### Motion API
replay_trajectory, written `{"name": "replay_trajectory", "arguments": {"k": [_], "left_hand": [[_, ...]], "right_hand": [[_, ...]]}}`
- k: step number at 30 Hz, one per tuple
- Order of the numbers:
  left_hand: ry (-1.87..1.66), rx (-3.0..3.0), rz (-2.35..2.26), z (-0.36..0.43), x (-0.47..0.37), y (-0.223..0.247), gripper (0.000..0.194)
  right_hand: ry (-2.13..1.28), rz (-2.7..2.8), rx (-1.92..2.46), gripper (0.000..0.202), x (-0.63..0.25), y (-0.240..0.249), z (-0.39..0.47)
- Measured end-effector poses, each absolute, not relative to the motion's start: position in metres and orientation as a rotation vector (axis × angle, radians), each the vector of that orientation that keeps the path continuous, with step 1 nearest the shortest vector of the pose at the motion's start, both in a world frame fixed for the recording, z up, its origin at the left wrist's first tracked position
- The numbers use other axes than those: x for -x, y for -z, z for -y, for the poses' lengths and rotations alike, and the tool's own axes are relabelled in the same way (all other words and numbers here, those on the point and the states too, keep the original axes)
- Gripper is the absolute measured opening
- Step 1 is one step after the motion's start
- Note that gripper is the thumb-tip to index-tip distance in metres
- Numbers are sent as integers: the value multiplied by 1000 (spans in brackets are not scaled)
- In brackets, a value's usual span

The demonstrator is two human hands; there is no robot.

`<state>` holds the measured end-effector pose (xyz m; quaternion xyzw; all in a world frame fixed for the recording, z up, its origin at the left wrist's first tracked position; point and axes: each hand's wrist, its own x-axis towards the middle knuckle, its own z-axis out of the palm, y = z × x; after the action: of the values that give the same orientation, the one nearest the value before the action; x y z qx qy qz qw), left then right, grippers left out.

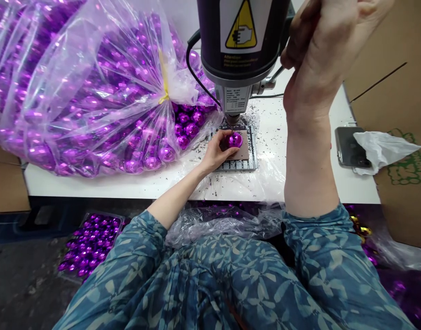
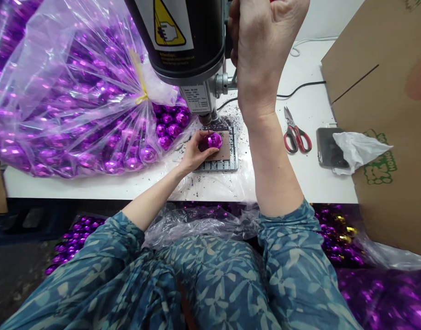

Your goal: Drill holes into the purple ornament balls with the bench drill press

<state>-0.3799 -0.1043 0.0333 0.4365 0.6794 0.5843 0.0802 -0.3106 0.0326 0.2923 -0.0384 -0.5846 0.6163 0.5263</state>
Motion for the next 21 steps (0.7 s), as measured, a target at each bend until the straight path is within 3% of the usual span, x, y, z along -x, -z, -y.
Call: {"name": "replay_trajectory", "arguments": {"k": [6, 21], "left_hand": [[-1779, -1273, -1860, 103, 397, -25, 56], [-1697, -1291, -1981, 112, 384, -36, 69]], "right_hand": [[-1460, 1407, 106, 44, 311, -294, -32], [-1439, 1350, 74, 40, 316, -283, -37]]}}
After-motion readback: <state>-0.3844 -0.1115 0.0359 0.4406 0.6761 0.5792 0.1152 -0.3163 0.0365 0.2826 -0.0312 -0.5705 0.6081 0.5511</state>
